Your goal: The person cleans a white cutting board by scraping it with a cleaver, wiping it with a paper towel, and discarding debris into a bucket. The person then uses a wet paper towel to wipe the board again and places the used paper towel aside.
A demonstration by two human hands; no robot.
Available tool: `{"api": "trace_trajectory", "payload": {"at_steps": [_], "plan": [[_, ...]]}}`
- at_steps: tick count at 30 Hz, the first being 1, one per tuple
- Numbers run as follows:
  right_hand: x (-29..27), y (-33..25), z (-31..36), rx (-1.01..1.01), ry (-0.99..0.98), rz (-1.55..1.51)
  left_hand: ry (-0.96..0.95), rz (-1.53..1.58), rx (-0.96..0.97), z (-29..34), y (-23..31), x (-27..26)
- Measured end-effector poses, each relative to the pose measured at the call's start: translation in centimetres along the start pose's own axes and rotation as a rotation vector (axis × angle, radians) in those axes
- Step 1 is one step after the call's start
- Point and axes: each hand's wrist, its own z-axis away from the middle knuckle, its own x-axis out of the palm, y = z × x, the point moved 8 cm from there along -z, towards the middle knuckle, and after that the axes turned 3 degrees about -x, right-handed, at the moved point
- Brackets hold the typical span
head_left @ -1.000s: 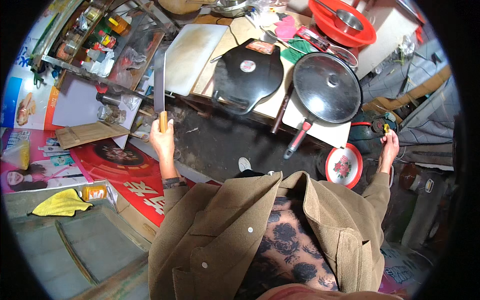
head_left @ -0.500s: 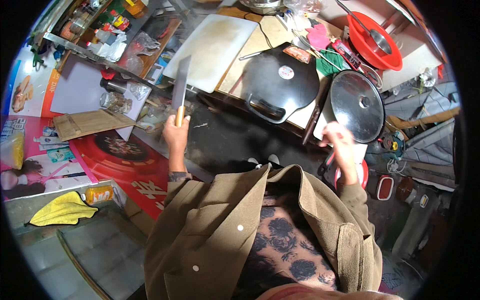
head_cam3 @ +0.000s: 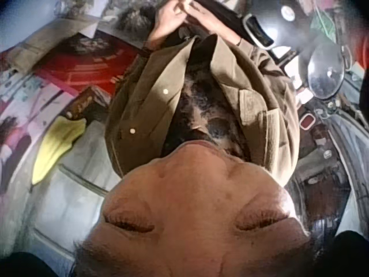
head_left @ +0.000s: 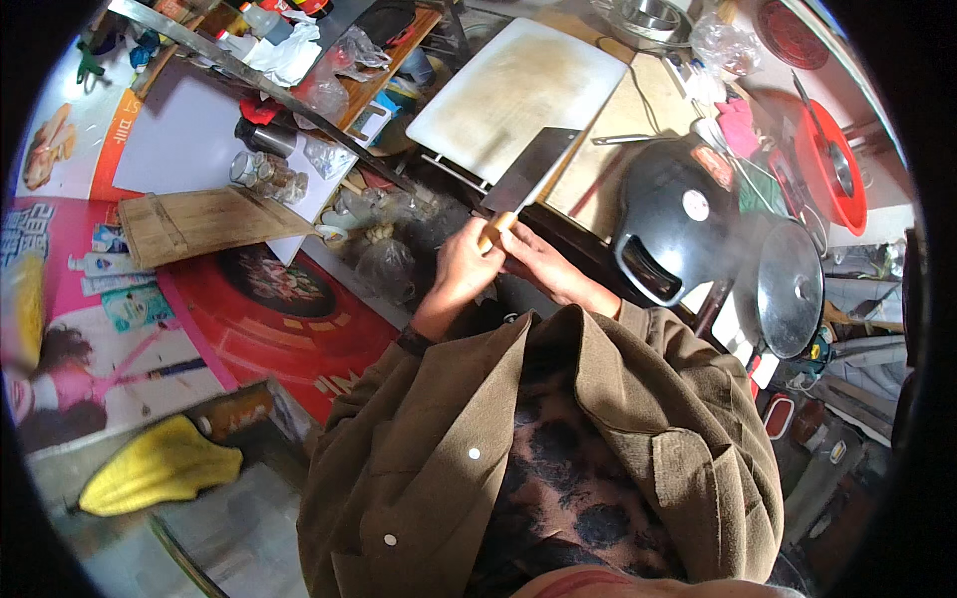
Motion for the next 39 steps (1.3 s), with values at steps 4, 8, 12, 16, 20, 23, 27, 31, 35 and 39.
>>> {"api": "trace_trajectory", "payload": {"at_steps": [4, 8, 12, 16, 20, 23, 27, 31, 35, 39], "plan": [[1.0, 2.3, -8.0, 0.012, 0.346, -0.116, 0.087, -0.022, 0.234, -2.5, -1.4, -2.3], [-0.3, 1.1, -11.4, -0.123, 0.353, -0.161, -0.079, 0.018, 0.549, -5.2, -1.5, -3.9], [-6.0, -2.6, -11.8, -0.166, 0.555, 0.498, -0.343, 0.178, 0.431, -9.6, -3.0, -5.2], [-9.8, -6.0, -11.5, -0.088, 0.638, 1.293, -0.085, 0.026, 0.504, -14.7, -3.8, -8.1], [-10.8, -4.9, -13.9, -0.017, 0.497, 1.664, -0.042, -0.163, 0.579, -18.8, -4.0, -7.5], [-12.0, -2.8, -16.3, 0.153, 0.421, 1.621, -0.068, -0.158, 0.589, -21.0, -4.5, -7.7], [-13.8, -3.0, -19.4, 0.124, 0.444, 1.623, -0.046, -0.158, 0.441, -24.4, -7.3, -8.9], [-17.3, -3.1, -20.3, 0.195, 0.5, 1.761, 0.095, -0.006, 0.256, -27.2, -11.0, -12.6], [-19.7, -2.0, -19.4, 0.262, 0.535, 1.87, 0.22, 0.005, 0.176, -28.9, -13.0, -19.8], [-20.0, -1.4, -18.3, 0.169, 0.595, 1.681, 0.351, -0.005, 0.25, -32.5, -11.1, -29.4]]}}
